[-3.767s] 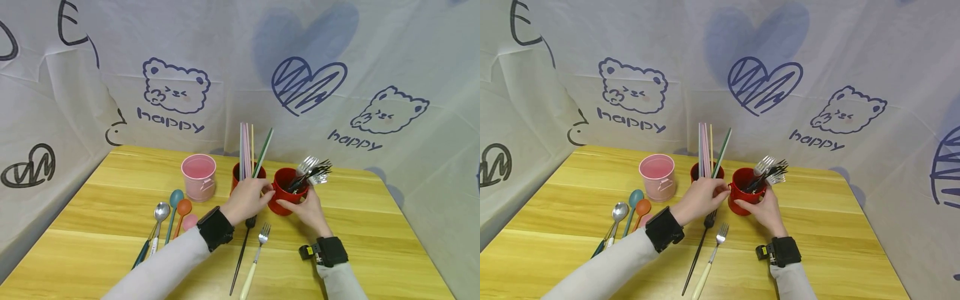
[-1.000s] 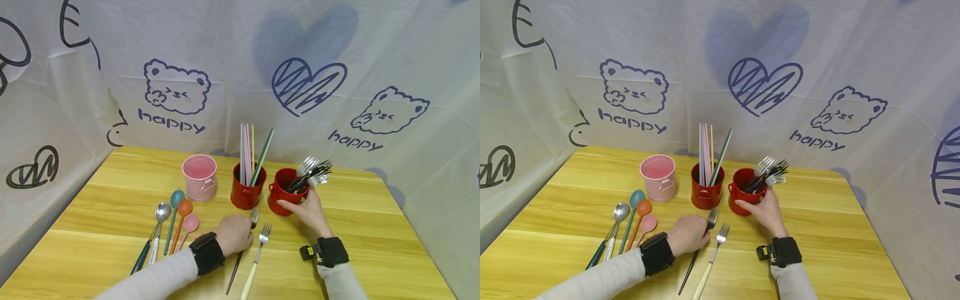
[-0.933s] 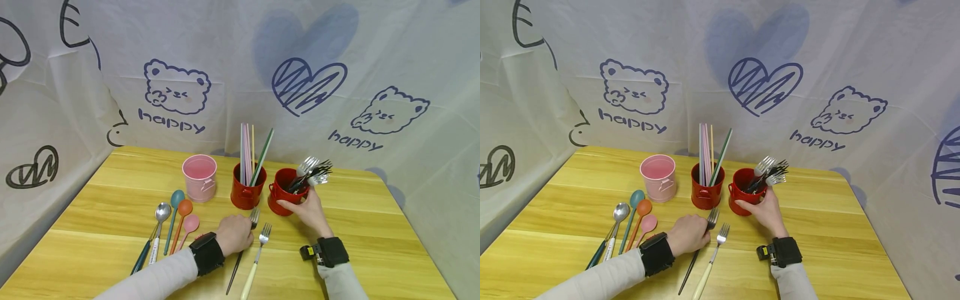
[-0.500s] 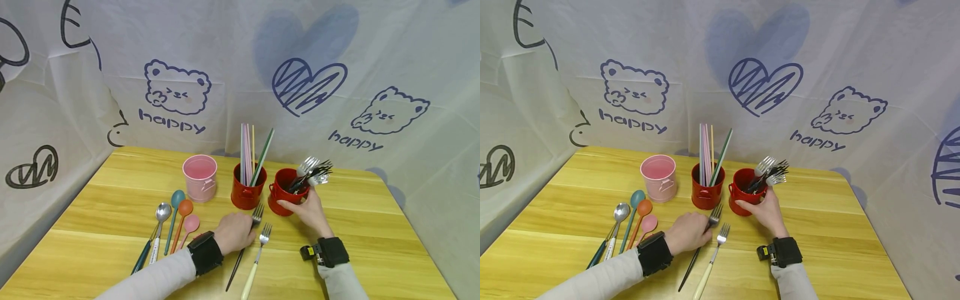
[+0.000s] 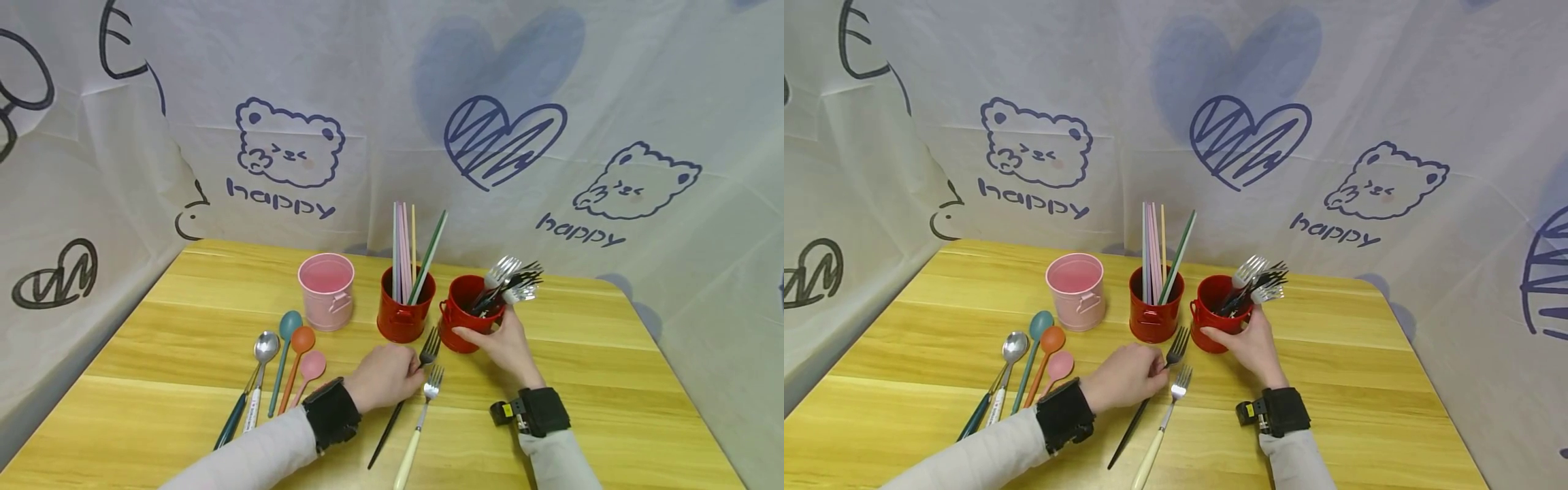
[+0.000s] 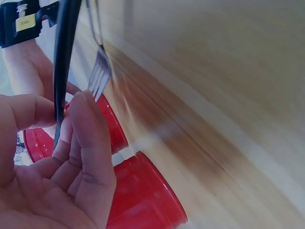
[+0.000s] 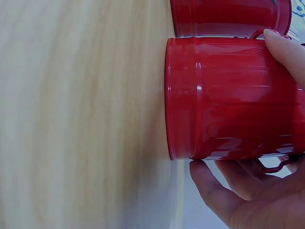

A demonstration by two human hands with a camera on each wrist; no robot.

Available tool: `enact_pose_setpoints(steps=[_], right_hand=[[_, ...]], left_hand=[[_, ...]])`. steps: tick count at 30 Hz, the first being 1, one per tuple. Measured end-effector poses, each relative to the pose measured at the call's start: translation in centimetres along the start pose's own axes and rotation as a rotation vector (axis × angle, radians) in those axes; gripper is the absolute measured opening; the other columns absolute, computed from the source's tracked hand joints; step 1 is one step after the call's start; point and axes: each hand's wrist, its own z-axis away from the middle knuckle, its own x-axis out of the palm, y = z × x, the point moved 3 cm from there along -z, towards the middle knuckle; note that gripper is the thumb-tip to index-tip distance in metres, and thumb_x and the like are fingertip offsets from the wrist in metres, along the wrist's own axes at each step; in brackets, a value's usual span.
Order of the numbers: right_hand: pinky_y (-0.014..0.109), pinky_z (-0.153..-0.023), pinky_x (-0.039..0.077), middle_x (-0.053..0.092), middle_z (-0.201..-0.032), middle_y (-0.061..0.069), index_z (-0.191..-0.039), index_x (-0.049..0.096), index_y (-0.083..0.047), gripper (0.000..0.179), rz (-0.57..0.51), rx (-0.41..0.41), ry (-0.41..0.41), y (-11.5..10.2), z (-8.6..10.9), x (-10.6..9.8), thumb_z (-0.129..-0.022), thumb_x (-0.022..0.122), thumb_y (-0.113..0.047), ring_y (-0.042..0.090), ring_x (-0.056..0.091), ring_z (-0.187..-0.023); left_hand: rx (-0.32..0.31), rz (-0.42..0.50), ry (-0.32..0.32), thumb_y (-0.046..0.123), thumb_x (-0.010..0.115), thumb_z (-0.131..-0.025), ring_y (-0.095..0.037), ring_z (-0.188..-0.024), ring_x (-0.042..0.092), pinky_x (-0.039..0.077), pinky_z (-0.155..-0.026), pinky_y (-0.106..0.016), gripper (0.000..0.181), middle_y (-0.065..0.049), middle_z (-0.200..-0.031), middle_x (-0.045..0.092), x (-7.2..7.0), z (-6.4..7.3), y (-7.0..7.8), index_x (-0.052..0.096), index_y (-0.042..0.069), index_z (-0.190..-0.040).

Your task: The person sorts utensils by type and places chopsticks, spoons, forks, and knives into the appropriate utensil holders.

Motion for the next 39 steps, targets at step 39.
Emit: enact_pose_setpoints(steps=[39], right_hand=[[0.054, -0.113, 0.042, 0.052, -0.146, 0.018, -0.15, 0.033, -0.01, 0.09, 0.015, 0.003, 0.006, -0.2, 0.0, 0.0, -0.078, 0.087, -0.018, 0.035, 0.052, -0.134]], left_hand=[[0.062, 0.246, 0.055, 0.016, 0.064, -0.096, -0.006, -0.062, 0.053, 0.045, -0.057, -0.017, 0.011, -0.001, -0.076, 0.064, -3.6, -2.0, 2.7, 0.066, 0.006, -0.09]])
